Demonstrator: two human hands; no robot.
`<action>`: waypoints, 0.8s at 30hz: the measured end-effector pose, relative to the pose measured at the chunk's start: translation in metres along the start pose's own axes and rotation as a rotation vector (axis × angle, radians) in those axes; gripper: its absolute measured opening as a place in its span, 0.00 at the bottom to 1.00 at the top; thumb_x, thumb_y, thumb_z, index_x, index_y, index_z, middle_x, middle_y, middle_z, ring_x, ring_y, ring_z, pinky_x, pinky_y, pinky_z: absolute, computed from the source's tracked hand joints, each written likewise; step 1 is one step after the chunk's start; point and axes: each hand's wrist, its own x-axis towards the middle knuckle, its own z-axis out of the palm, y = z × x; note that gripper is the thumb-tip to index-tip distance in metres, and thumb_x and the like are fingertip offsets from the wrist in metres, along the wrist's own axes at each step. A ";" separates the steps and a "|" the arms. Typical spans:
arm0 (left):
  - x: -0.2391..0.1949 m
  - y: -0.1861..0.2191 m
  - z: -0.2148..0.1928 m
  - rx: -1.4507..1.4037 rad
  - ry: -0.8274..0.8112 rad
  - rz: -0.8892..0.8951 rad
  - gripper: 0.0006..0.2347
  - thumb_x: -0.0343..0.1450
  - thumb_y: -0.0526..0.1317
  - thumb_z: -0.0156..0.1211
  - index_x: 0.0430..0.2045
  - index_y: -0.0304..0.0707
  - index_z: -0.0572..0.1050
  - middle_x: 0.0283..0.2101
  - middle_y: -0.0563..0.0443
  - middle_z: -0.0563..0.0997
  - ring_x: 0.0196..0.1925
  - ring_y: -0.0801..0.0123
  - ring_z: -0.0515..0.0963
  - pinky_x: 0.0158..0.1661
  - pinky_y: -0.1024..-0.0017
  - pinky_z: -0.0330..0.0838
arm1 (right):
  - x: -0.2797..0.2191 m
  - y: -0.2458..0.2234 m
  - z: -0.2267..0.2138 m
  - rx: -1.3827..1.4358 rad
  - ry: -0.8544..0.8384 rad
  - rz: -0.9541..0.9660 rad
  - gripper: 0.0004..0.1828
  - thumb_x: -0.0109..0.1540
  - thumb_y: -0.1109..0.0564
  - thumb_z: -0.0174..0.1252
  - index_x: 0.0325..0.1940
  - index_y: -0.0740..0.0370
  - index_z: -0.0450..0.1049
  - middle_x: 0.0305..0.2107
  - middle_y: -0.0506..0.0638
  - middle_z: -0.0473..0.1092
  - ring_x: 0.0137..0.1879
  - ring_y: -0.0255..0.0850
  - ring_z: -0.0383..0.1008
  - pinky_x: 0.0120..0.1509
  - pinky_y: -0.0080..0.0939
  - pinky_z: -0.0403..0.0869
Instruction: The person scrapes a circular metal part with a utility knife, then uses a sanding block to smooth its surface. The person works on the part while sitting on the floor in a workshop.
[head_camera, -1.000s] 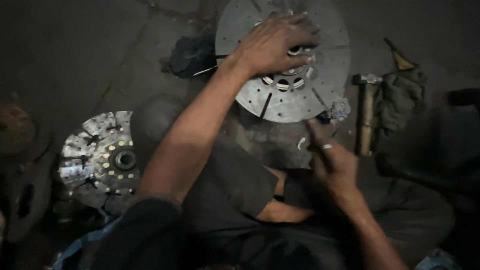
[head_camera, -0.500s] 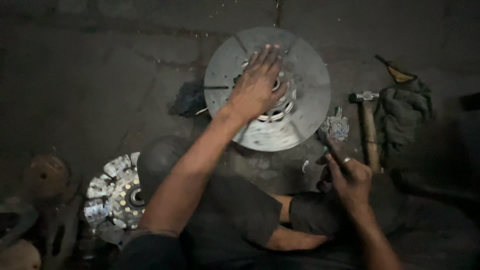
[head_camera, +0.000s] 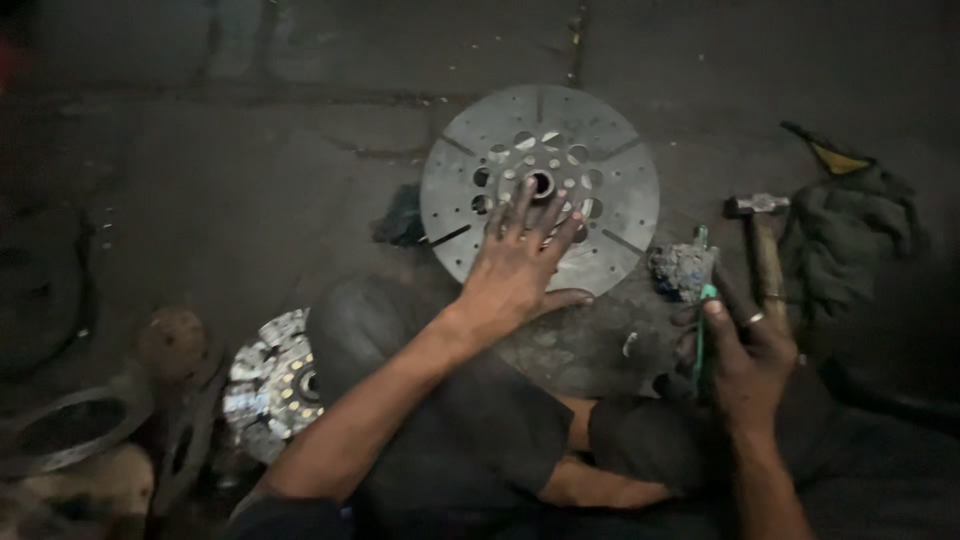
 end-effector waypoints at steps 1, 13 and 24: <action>-0.001 0.002 0.004 0.049 0.001 0.029 0.43 0.65 0.68 0.60 0.71 0.44 0.57 0.77 0.37 0.48 0.77 0.30 0.40 0.71 0.33 0.37 | 0.001 -0.003 0.000 -0.012 -0.002 -0.020 0.15 0.70 0.60 0.61 0.59 0.71 0.78 0.36 0.51 0.74 0.38 0.34 0.71 0.41 0.35 0.69; -0.003 0.002 0.023 0.118 0.229 -0.035 0.27 0.72 0.34 0.53 0.70 0.29 0.61 0.69 0.30 0.68 0.65 0.37 0.69 0.62 0.44 0.67 | -0.012 -0.017 -0.030 0.206 0.037 -0.204 0.15 0.77 0.63 0.58 0.66 0.74 0.74 0.44 0.51 0.74 0.46 0.32 0.70 0.50 0.35 0.69; -0.034 -0.041 -0.180 -1.018 0.839 -0.451 0.22 0.72 0.43 0.65 0.55 0.22 0.71 0.47 0.35 0.79 0.46 0.49 0.79 0.46 0.53 0.76 | -0.024 -0.039 -0.030 0.575 -0.040 0.065 0.23 0.73 0.63 0.54 0.73 0.66 0.72 0.38 0.50 0.74 0.32 0.33 0.70 0.35 0.32 0.67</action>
